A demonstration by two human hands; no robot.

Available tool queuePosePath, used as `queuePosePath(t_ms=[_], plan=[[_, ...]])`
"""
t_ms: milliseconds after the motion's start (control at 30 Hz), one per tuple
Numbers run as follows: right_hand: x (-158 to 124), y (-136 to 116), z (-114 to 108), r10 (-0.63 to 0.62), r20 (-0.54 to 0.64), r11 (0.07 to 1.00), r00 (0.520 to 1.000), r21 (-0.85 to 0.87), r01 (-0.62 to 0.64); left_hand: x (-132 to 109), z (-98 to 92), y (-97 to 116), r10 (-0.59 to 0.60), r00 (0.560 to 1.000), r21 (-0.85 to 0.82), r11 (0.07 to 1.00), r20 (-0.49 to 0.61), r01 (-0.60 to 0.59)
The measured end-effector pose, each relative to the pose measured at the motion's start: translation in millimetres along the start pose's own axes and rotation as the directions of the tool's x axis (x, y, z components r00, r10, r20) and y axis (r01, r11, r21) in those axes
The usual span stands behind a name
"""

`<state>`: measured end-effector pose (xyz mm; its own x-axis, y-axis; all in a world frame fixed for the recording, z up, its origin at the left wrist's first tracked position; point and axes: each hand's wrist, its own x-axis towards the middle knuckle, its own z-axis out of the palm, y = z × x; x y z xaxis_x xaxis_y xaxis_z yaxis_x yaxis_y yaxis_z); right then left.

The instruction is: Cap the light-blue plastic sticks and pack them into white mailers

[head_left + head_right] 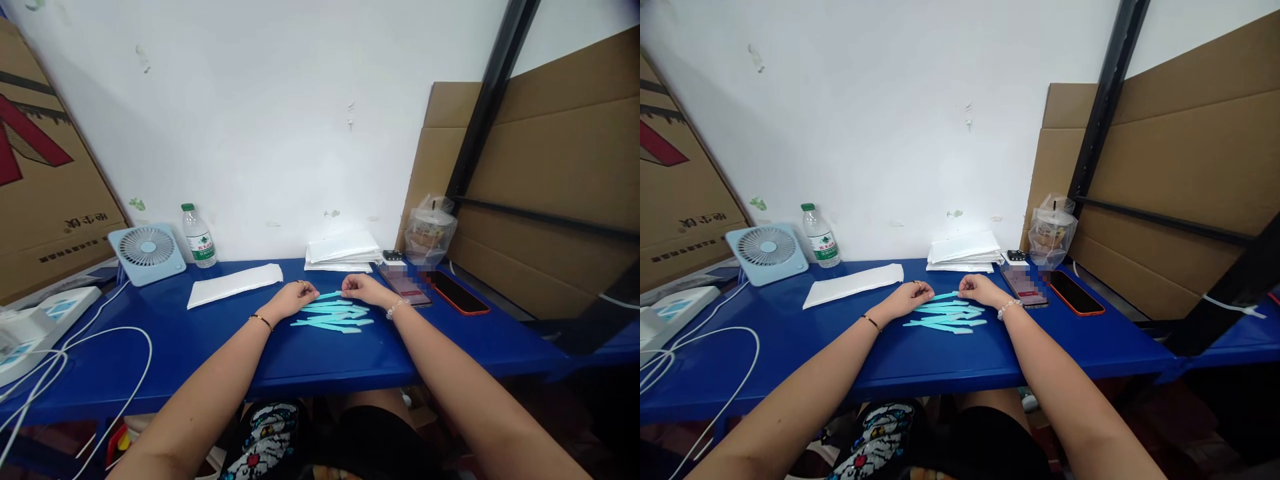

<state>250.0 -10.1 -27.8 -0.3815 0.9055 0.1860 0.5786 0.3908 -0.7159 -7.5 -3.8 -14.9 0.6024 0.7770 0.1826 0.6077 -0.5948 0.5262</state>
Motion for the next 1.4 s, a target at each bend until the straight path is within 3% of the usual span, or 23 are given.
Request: queuePosePath(t_ms=[133, 233, 367, 500, 567, 667, 767, 867, 1100, 1400], plan=[[0.9, -1.2, 0.9, 0.007, -0.067, 0.984, 0.998, 0.176, 0.005, 8.8, 0.0, -4.0, 0.027, 0.997, 0.053, 0.998, -0.066, -0.023], [1.5, 5.2, -1.7, 0.069, -0.071, 0.979, 0.995, 0.197, -0.054, 14.8, 0.0, -18.2, -0.041, 0.994, 0.087, 0.995, -0.097, 0.05], [-3.4, 14.4, -9.7, 0.126, -0.138, 0.991, 0.982, 0.064, -0.118, 14.5, -2.2, -33.8, -0.087, 0.992, 0.097, 0.991, -0.09, 0.095], [-9.6, 9.6, -12.2, 0.044, -0.217, 0.99, 0.975, -0.119, -0.071, 9.8, -4.5, -28.7, -0.049, 0.985, 0.101, 0.993, -0.168, 0.066], [-11.3, 3.5, -9.4, -0.01, -0.153, 0.993, 0.988, -0.121, -0.009, 7.5, -4.6, -21.3, -0.009, 0.989, 0.079, 0.997, -0.148, 0.021], [-11.4, -4.7, -2.9, -0.032, -0.011, 0.987, 0.999, -0.155, 0.03, 5.4, -2.8, -12.2, 0.041, 0.999, 0.047, 0.998, -0.021, -0.04], [-9.4, -8.8, 1.4, -0.018, 0.043, 0.978, 0.999, -0.206, 0.027, 5.7, -0.4, -9.5, -0.001, 0.998, 0.035, 0.999, 0.066, -0.001], [-8.0, -9.1, 2.4, 0.007, 0.055, 0.984, 0.998, -0.18, 0.003, 7.1, 0.3, -10.6, -0.061, 0.995, 0.02, 0.998, 0.074, 0.059], [-6.7, -2.3, 1.0, 0.011, -0.005, 0.994, 1.0, -0.105, -0.011, 8.4, -1.5, -11.1, -0.034, 0.998, 0.041, 0.999, 0.049, 0.032], [-17.0, 2.0, -24.6, 0.085, -0.159, 0.989, 0.984, -0.104, -0.103, 7.1, -8.7, -20.0, -0.078, 0.989, 0.118, 0.989, -0.122, 0.093]])
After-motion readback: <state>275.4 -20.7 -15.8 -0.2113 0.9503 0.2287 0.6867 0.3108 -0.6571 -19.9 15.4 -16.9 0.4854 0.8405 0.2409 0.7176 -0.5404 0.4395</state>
